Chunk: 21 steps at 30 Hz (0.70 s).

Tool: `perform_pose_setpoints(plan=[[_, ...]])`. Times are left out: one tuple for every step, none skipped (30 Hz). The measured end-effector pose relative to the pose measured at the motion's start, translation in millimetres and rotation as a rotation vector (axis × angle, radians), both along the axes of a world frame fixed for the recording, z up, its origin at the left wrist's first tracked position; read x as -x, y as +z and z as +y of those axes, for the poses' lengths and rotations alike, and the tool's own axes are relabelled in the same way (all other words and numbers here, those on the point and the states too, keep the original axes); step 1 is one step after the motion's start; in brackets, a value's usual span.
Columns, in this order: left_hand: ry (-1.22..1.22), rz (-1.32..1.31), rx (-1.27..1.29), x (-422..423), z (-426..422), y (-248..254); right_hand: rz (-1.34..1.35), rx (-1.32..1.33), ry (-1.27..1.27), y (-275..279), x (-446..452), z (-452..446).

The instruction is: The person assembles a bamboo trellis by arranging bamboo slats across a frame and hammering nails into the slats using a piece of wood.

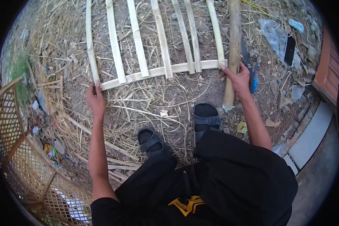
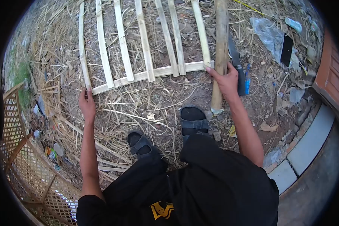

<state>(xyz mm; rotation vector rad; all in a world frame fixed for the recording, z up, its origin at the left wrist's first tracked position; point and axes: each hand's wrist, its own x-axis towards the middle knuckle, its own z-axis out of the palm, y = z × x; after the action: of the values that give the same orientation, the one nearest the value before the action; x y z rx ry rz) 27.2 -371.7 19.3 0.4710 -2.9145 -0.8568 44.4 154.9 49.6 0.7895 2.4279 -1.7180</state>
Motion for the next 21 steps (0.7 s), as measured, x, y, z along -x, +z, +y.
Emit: perform_pose_setpoints(plan=[[-0.022, -0.004, -0.022, 0, 2, -2, -0.016, 0.037, -0.005, 4, 1, -1], [0.076, -0.052, -0.143, 0, 1, -3, -0.030, 0.083, -0.003, 7, 2, -2], [0.178, -0.101, -0.257, 0, -1, -3, -0.044, 0.089, -0.006, 6, 2, -2], [0.170, -0.102, -0.260, 1, -6, -6, -0.043, 0.086, -0.014, 5, 2, -1], [0.187, -0.102, -0.345, 1, -10, -11, -0.047, 0.106, -0.012, 4, 3, 0], [0.205, -0.103, -0.430, 1, -10, -13, -0.051, 0.125, -0.009, 4, 3, 0], [0.213, -0.096, -0.439, 1, -10, -14, -0.050, 0.122, -0.013, 6, 3, -1], [0.210, -0.096, -0.442, 0, -11, -15, -0.040, 0.145, -0.021, 7, 3, -2], [0.171, -0.072, -0.416, 0, -13, -16, -0.030, 0.169, -0.029, 8, 3, -2], [0.133, -0.048, -0.389, -1, -14, -18, -0.030, 0.168, -0.029, 8, 3, -1], [0.134, -0.047, -0.389, -2, -15, -20, -0.039, 0.150, -0.014, 7, 3, 0], [0.144, -0.040, -0.428, -2, -15, -21, -0.048, 0.134, 0.000, 6, 3, 0], [0.155, -0.031, -0.467, -2, -15, -22, -0.048, 0.135, 0.000, 7, 3, 0], [0.154, -0.030, -0.466, -2, -16, -22, -0.052, 0.074, 0.015, 7, 3, 1], [0.146, -0.024, -0.456, -2, -15, -21, -0.057, 0.013, 0.028, 8, 3, 0], [0.137, -0.017, -0.447, -2, -13, -21, -0.055, 0.014, 0.028, 8, 3, -2], [0.136, -0.014, -0.447, -2, -12, -20, -0.015, -0.049, 0.029, 7, 3, -5], [0.142, -0.018, -0.455, -1, -12, -19, 0.025, -0.111, 0.028, 7, 4, -8], [0.148, -0.022, -0.463, -1, -11, -19, 0.027, -0.112, 0.026, 7, 5, -9], [0.144, -0.020, -0.463, -1, -11, -18, 0.001, -0.134, 0.019, 7, 6, -10], [0.176, -0.047, -0.478, -2, -11, -17, -0.024, -0.156, 0.012, 7, 6, -10]])
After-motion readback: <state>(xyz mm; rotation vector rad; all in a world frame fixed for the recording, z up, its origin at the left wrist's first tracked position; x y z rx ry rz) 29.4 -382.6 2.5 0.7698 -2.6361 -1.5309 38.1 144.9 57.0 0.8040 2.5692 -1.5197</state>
